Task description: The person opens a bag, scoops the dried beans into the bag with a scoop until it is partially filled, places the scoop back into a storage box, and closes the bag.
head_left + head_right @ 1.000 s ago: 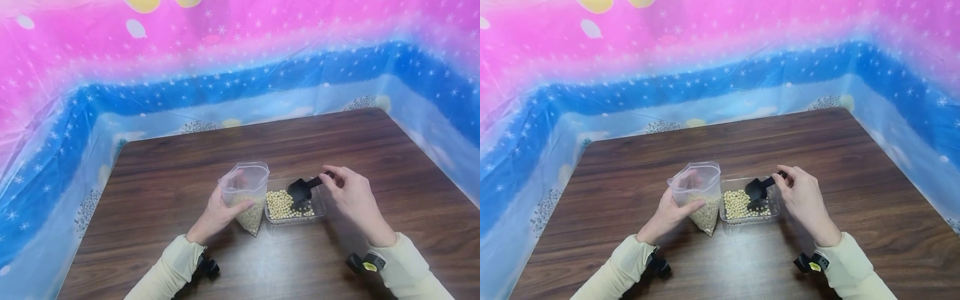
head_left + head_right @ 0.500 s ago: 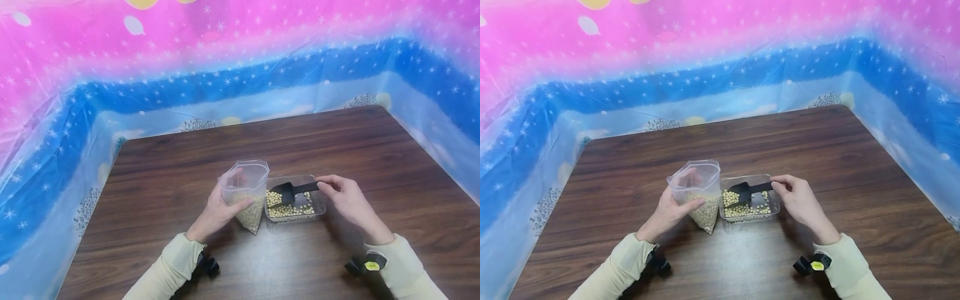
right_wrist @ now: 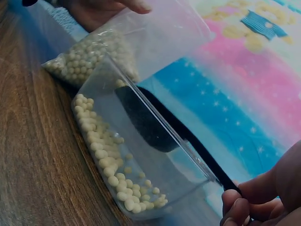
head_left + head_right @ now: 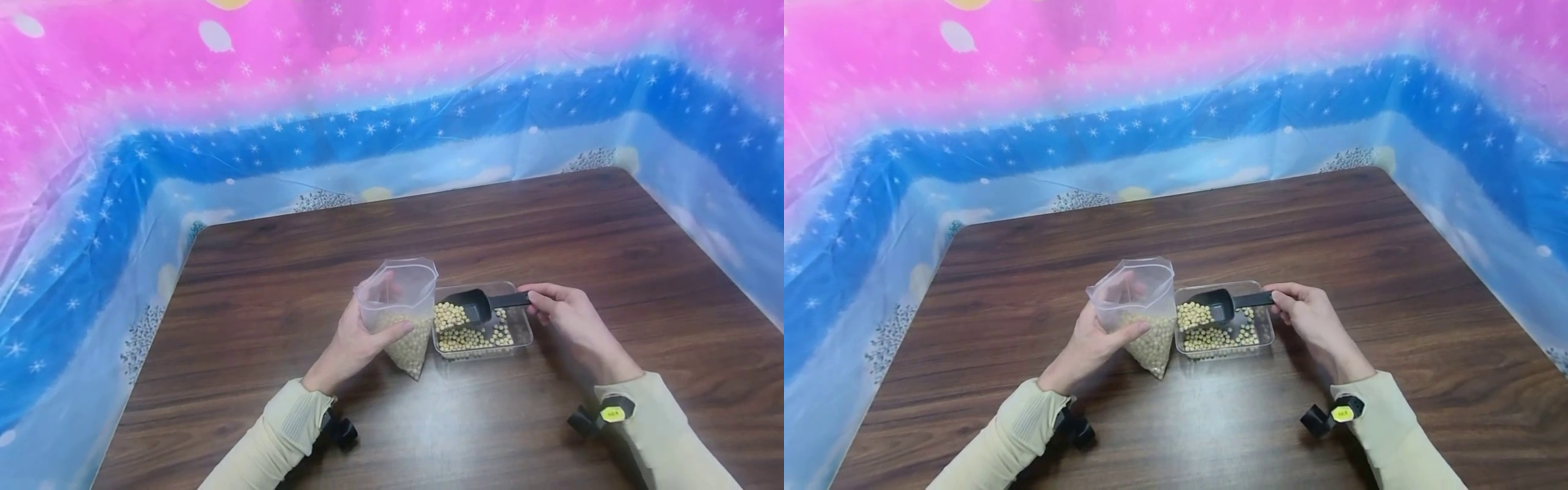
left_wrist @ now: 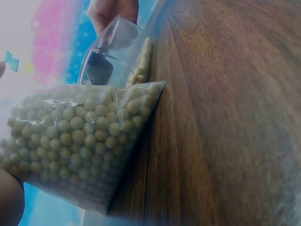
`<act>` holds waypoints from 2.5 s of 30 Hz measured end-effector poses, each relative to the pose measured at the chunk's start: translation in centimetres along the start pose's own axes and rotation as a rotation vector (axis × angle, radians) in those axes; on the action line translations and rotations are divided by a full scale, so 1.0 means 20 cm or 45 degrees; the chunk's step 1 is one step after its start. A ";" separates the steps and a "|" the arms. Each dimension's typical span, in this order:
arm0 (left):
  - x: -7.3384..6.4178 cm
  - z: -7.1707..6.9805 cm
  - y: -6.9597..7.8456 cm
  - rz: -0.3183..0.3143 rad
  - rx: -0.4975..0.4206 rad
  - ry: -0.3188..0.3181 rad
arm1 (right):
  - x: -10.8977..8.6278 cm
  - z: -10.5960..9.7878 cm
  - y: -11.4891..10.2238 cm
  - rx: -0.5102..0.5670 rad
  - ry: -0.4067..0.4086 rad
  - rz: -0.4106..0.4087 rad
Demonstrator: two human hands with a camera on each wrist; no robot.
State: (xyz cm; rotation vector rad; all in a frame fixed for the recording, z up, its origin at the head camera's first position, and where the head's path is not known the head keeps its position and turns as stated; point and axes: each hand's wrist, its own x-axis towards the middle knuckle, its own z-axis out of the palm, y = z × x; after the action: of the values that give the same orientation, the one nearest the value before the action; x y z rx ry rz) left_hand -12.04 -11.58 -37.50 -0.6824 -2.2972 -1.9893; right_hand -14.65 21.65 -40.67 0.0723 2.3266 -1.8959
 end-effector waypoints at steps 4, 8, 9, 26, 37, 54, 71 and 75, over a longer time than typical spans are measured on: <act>0.00 0.00 0.00 0.024 0.012 -0.004 | 0.01 -0.04 0.00 0.179 -0.034 0.010; 0.01 0.00 0.00 0.058 0.016 -0.009 | 0.00 -0.08 -0.04 0.468 -0.061 -0.059; 0.01 0.00 0.00 0.063 0.022 -0.009 | -0.01 -0.09 -0.06 0.535 -0.066 -0.085; 0.00 0.01 0.01 -0.022 -0.006 -0.003 | -0.21 0.05 -0.54 0.347 0.214 -0.608; 0.01 0.00 -0.15 -0.012 -0.032 -0.002 | -0.26 0.17 -0.63 -0.166 0.458 -0.862; 0.02 -0.02 -0.16 0.107 0.020 -0.029 | -0.34 0.21 -0.63 -0.647 0.827 -1.446; 0.28 -0.27 0.09 -0.220 0.144 -0.266 | -0.18 0.08 -0.17 -0.986 0.337 -0.421; 0.36 -0.33 0.15 -0.289 0.346 -0.354 | -0.21 0.17 -0.26 -1.275 0.412 -0.576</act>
State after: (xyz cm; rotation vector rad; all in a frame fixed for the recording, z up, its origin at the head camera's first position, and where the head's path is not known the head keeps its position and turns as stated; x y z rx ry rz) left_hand -19.14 -15.31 -31.38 -0.7447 -2.8549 -1.6976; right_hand -10.90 17.45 -35.76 -0.2922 3.4418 -0.6223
